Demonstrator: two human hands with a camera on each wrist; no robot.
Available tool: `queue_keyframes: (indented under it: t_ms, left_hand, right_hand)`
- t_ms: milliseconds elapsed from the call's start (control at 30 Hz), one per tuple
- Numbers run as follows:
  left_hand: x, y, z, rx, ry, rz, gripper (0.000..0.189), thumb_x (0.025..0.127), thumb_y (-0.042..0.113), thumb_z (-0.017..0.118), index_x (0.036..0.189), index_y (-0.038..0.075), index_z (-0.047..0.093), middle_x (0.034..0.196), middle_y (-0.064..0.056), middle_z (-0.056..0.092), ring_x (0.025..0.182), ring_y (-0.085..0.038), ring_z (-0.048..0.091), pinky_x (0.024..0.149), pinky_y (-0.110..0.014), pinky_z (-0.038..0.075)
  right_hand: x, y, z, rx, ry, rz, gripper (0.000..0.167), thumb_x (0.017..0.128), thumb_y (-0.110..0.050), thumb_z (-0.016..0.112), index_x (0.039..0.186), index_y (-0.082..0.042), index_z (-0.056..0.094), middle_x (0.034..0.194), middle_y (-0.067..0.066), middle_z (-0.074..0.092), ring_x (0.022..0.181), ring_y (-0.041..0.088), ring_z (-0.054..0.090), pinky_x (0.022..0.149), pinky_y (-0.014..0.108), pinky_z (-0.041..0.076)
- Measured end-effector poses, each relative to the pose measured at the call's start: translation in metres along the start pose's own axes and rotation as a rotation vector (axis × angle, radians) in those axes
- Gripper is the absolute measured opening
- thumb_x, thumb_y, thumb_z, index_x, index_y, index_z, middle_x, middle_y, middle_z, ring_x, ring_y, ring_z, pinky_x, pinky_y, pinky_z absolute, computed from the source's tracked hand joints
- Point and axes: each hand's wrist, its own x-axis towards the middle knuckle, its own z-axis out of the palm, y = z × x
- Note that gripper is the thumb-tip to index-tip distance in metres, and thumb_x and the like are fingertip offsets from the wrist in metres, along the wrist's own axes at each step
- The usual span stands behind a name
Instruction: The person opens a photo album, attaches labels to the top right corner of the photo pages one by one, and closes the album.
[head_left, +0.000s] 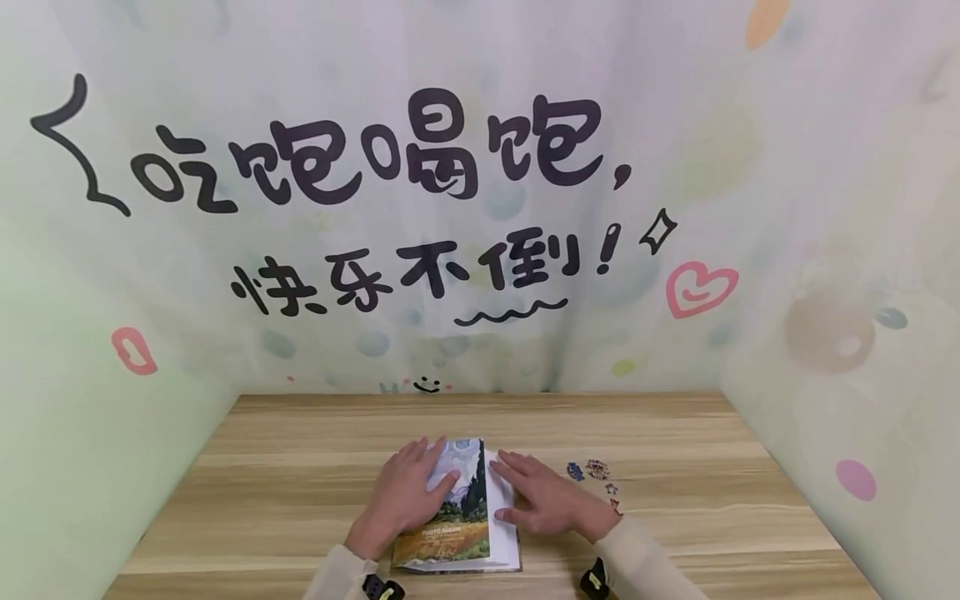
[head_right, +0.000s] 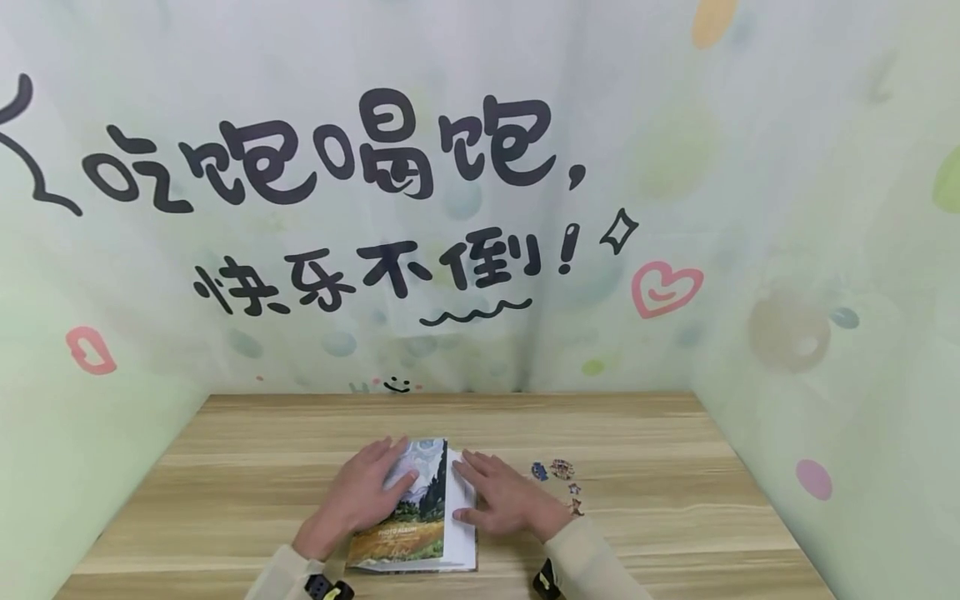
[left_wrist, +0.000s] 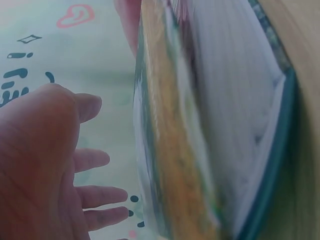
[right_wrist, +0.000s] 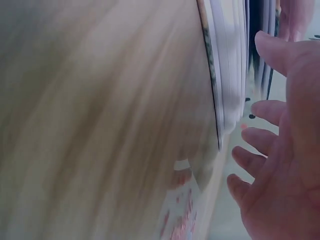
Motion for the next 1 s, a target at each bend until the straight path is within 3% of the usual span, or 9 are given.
queue_keyframes:
  t_ms: [400,800,1000]
  left_hand:
    - [0.001,0.016,0.006,-0.011,-0.062,0.008,0.063,0.099,0.049,0.052,0.148,0.009,0.046,0.15,-0.026,0.042,0.139,-0.045,0.037,0.113,-0.06,0.028]
    - [0.004,0.049,0.016,-0.033,-0.107,0.007,0.077,0.095,0.051,0.058,0.155,0.011,0.032,0.155,-0.03,0.031,0.143,-0.048,0.029,0.112,-0.065,0.026]
    - [0.007,0.056,0.021,-0.037,-0.127,-0.009,0.081,0.092,0.05,0.063,0.155,0.01,0.031,0.155,-0.032,0.028,0.143,-0.05,0.026,0.113,-0.066,0.024]
  right_hand:
    - [0.005,-0.006,0.007,-0.082,-0.098,0.089,0.078,0.095,-0.065,0.047,0.157,-0.022,0.029,0.164,0.009,0.023,0.147,0.032,0.029,0.117,0.052,0.026]
    - [0.006,-0.003,0.004,-0.048,-0.095,0.085,0.075,0.095,-0.061,0.052,0.155,-0.02,0.034,0.162,0.012,0.026,0.147,0.034,0.03,0.115,0.053,0.031]
    - [0.008,-0.003,0.002,-0.043,-0.105,0.113,0.074,0.094,-0.058,0.055,0.155,-0.021,0.034,0.162,0.011,0.027,0.146,0.034,0.031,0.114,0.051,0.033]
